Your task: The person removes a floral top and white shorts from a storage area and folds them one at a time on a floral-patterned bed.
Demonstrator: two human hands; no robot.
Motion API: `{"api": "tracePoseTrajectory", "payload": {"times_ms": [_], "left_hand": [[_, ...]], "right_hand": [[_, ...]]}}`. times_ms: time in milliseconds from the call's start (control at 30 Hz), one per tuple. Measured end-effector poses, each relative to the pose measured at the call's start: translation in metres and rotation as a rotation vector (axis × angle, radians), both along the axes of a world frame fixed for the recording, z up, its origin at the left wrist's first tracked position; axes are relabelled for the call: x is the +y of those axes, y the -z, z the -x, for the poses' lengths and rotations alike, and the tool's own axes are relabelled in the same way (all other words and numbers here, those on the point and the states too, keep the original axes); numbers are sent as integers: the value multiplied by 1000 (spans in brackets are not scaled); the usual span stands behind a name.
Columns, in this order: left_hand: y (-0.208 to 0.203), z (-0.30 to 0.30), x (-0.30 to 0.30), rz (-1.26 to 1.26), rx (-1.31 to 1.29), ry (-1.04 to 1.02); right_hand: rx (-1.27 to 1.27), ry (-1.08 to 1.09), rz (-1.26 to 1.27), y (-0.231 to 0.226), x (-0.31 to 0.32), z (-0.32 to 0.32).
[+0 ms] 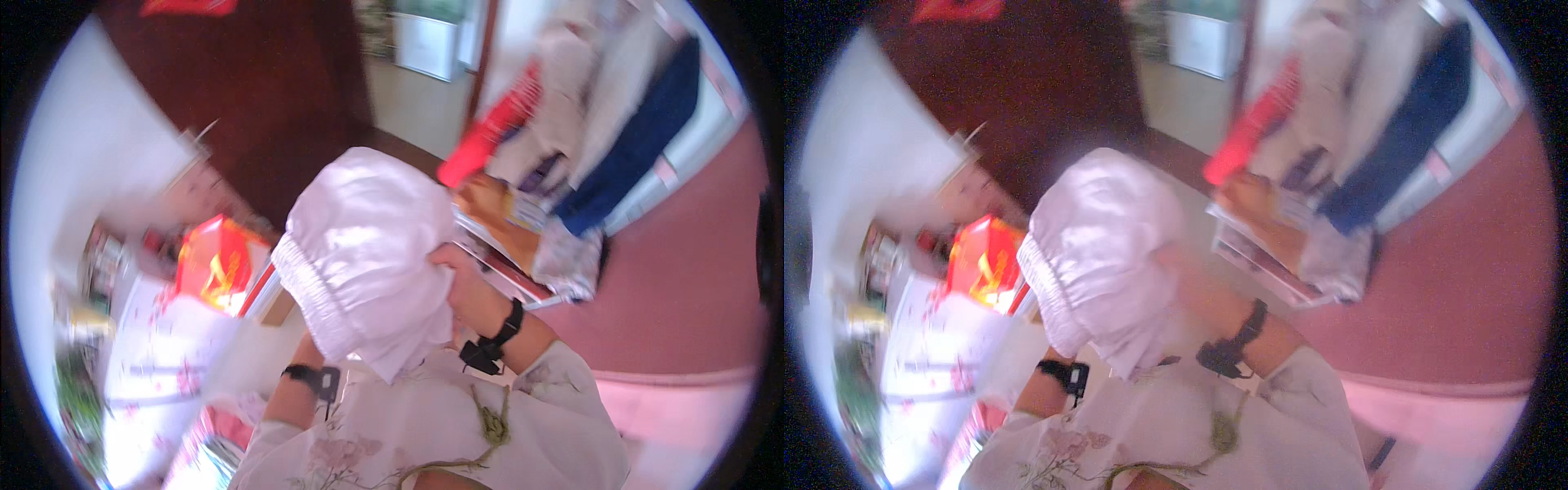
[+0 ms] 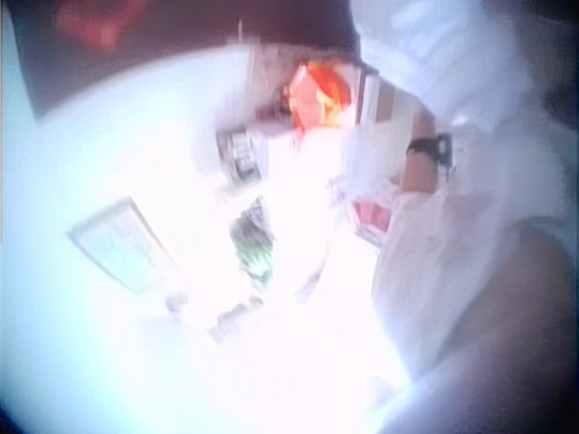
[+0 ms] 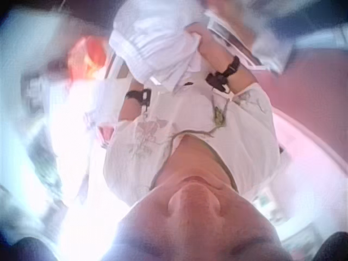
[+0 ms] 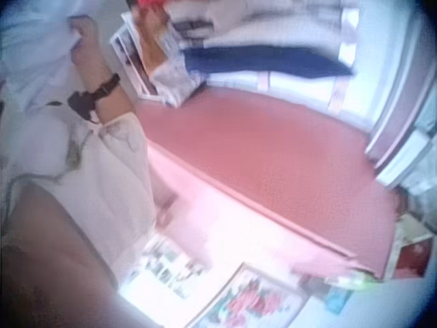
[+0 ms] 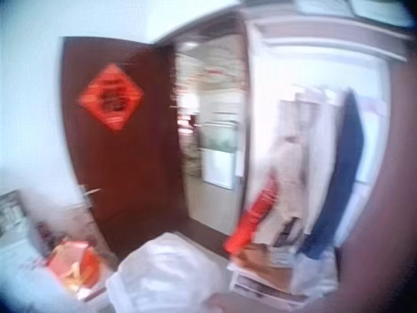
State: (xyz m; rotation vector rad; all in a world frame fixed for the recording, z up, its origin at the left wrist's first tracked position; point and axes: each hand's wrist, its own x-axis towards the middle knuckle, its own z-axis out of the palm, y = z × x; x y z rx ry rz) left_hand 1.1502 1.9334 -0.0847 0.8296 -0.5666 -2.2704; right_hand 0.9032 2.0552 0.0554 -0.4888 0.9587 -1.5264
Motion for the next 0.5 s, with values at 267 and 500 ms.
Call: {"api": "tracePoseTrajectory", "payload": {"times_ms": [267,500], "left_hand": [[-29,-59,7,-101,648,-292],[-44,-83,12,-12,780,-548]], "right_hand": [[494,-341,-84,0,-76,-30],[1868,-195,1085,-91,-96,-133]]}}
